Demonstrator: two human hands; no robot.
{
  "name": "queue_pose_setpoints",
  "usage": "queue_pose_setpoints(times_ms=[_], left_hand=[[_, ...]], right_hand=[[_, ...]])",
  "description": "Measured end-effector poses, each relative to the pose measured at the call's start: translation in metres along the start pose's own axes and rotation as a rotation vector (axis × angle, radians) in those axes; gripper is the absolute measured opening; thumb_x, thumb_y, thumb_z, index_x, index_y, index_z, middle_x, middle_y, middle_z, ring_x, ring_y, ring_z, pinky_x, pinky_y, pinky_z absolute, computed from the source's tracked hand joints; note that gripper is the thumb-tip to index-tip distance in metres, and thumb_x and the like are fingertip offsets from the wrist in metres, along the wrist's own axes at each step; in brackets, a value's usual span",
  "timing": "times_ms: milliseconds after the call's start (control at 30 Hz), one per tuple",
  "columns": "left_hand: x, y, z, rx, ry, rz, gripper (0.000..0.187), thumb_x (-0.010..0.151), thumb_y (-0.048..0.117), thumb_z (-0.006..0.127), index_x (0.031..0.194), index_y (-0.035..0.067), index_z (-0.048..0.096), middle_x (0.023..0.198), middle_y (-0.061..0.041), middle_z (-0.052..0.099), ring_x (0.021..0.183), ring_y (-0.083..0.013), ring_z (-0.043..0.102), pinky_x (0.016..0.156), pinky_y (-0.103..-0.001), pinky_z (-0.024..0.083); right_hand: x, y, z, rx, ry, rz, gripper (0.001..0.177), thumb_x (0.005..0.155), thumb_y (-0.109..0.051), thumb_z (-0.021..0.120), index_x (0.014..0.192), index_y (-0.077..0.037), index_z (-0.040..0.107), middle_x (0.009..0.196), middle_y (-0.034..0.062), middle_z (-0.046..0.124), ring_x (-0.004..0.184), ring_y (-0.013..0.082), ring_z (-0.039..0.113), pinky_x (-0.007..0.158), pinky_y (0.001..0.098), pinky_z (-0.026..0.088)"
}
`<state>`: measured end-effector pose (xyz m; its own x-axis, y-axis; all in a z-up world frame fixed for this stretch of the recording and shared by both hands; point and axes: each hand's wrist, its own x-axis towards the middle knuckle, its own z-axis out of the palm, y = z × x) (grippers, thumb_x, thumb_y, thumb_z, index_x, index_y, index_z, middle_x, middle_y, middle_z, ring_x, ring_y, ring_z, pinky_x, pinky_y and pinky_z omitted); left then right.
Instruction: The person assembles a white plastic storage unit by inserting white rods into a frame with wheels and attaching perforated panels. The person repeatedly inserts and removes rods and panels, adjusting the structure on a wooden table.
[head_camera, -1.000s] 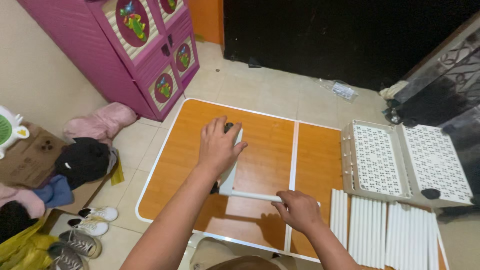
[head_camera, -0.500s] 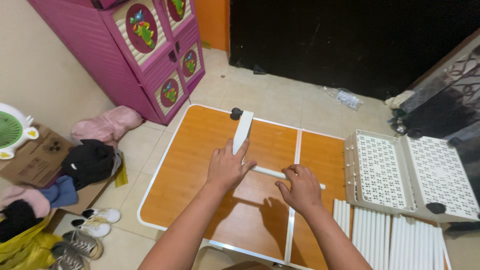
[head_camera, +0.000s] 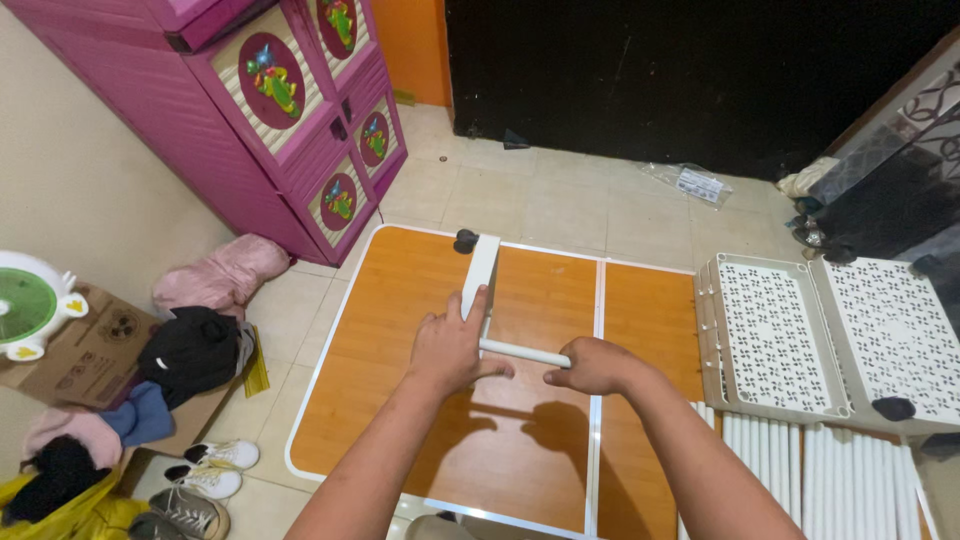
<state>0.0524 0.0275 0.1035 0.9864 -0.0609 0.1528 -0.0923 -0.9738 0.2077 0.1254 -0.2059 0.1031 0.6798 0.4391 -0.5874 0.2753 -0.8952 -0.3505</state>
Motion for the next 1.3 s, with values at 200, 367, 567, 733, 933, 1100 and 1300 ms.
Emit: queue_pose_setpoints(times_ms=[200,367,567,733,933,1100,1300], left_hand=[[0.002,0.0,0.008,0.057,-0.021,-0.063,0.094,0.075,0.054,0.082,0.152,0.02,0.04,0.125,-0.022,0.054,0.08,-0.0353,0.068,0.075,-0.047,0.052],[0.002,-0.003,0.025,0.107,0.021,0.021,0.041,0.075,0.039,0.082,0.111,0.025,0.068,0.13,-0.023,0.054,0.081,-0.032,0.069,0.075,-0.046,0.052],[0.005,-0.003,0.03,0.096,0.084,-0.009,0.033,0.072,0.032,0.08,0.103,0.023,0.07,0.129,-0.024,0.054,0.078,-0.0342,0.069,0.074,-0.046,0.052],[0.006,-0.005,0.034,0.072,0.02,-0.06,0.021,0.085,0.033,0.075,0.102,0.023,0.07,0.133,-0.024,0.053,0.081,-0.0327,0.07,0.076,-0.048,0.05],[0.013,-0.004,0.021,0.054,-0.057,-0.11,0.057,0.078,0.034,0.079,0.132,0.028,0.061,0.131,-0.02,0.053,0.089,-0.0353,0.069,0.081,-0.049,0.049],[0.011,0.006,-0.002,0.039,-0.031,-0.085,0.085,0.067,0.037,0.088,0.144,0.029,0.053,0.142,-0.027,0.043,0.114,-0.0405,0.058,0.092,-0.051,0.044],[0.01,0.03,-0.014,0.096,0.107,-0.026,0.088,0.063,0.044,0.089,0.141,0.019,0.057,0.144,-0.028,0.04,0.132,-0.0444,0.045,0.104,-0.058,0.035]], right_hand=[[-0.012,-0.005,0.003,-0.154,0.222,-0.051,0.052,0.081,-0.057,0.075,0.102,-0.009,0.072,0.093,0.0126,0.074,0.091,0.0303,0.07,0.082,0.0436,0.055],[-0.011,0.009,0.016,0.019,0.162,-0.012,0.046,0.085,-0.05,0.071,0.11,-0.013,0.074,0.096,0.0126,0.076,0.092,0.0308,0.071,0.082,0.0438,0.054],[0.019,0.029,0.009,0.203,-0.108,-0.07,0.055,0.091,-0.055,0.07,0.117,-0.007,0.069,0.097,0.0091,0.072,0.095,0.0244,0.067,0.085,0.0401,0.053],[0.011,0.053,0.021,0.483,-0.127,-0.253,0.034,0.089,-0.042,0.075,0.099,-0.011,0.065,0.078,-0.0016,0.06,0.07,0.0127,0.054,0.06,0.0316,0.043],[0.008,0.082,0.044,0.996,-0.406,-0.098,0.025,0.096,-0.034,0.069,0.085,-0.015,0.058,0.062,-0.0064,0.042,0.049,0.0053,0.031,0.043,0.0248,0.021],[0.01,0.088,0.082,1.03,-0.267,-0.11,0.016,0.095,-0.031,0.069,0.096,-0.016,0.062,0.065,-0.0065,0.046,0.054,0.006,0.038,0.047,0.0244,0.026],[0.008,0.102,0.136,1.363,-0.118,-0.235,0.023,0.096,-0.033,0.07,0.102,-0.012,0.062,0.065,-0.0052,0.045,0.054,0.0071,0.039,0.048,0.0248,0.03]])
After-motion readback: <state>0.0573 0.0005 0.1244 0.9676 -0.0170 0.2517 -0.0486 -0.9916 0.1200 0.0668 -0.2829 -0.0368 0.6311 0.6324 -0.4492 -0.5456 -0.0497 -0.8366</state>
